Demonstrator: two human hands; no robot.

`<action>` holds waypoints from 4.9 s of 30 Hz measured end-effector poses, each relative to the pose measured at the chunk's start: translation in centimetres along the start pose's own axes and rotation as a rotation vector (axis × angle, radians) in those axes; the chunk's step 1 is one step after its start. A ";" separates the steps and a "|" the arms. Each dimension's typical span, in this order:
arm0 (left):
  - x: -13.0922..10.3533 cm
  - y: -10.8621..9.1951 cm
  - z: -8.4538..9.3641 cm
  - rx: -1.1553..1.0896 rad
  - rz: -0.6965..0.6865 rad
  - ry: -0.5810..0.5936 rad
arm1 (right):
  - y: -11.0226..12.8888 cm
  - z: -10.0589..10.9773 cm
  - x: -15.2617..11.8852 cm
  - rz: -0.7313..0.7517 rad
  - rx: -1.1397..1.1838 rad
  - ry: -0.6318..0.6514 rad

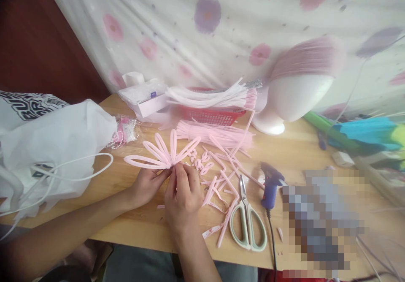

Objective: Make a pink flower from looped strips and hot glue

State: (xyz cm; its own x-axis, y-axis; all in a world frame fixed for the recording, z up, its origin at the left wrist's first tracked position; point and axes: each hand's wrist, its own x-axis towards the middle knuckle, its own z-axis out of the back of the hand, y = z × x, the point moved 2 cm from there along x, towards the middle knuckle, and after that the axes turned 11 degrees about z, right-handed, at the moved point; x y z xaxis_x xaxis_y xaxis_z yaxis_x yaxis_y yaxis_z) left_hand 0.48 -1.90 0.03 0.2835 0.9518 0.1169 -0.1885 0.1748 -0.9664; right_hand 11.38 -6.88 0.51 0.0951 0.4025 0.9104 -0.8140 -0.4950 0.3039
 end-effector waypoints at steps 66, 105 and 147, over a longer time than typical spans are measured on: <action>0.0 0.5 0.0 -0.014 -0.027 -0.013 | 0.1 -0.2 0.0 -0.001 0.017 0.001; -0.1 0.7 0.3 0.019 -0.017 -0.017 | 0.4 -0.2 0.2 0.020 0.035 -0.037; 0.1 0.6 0.5 0.049 0.003 -0.018 | 0.3 -0.5 -0.4 -0.006 0.028 -0.035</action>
State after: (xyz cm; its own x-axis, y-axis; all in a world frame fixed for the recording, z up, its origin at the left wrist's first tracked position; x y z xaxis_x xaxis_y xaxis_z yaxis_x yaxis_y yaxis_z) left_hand -0.03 -1.56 -0.39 0.2662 0.9566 0.1190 -0.2350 0.1841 -0.9544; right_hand 10.85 -6.82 0.11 0.1202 0.3782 0.9179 -0.7969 -0.5146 0.3164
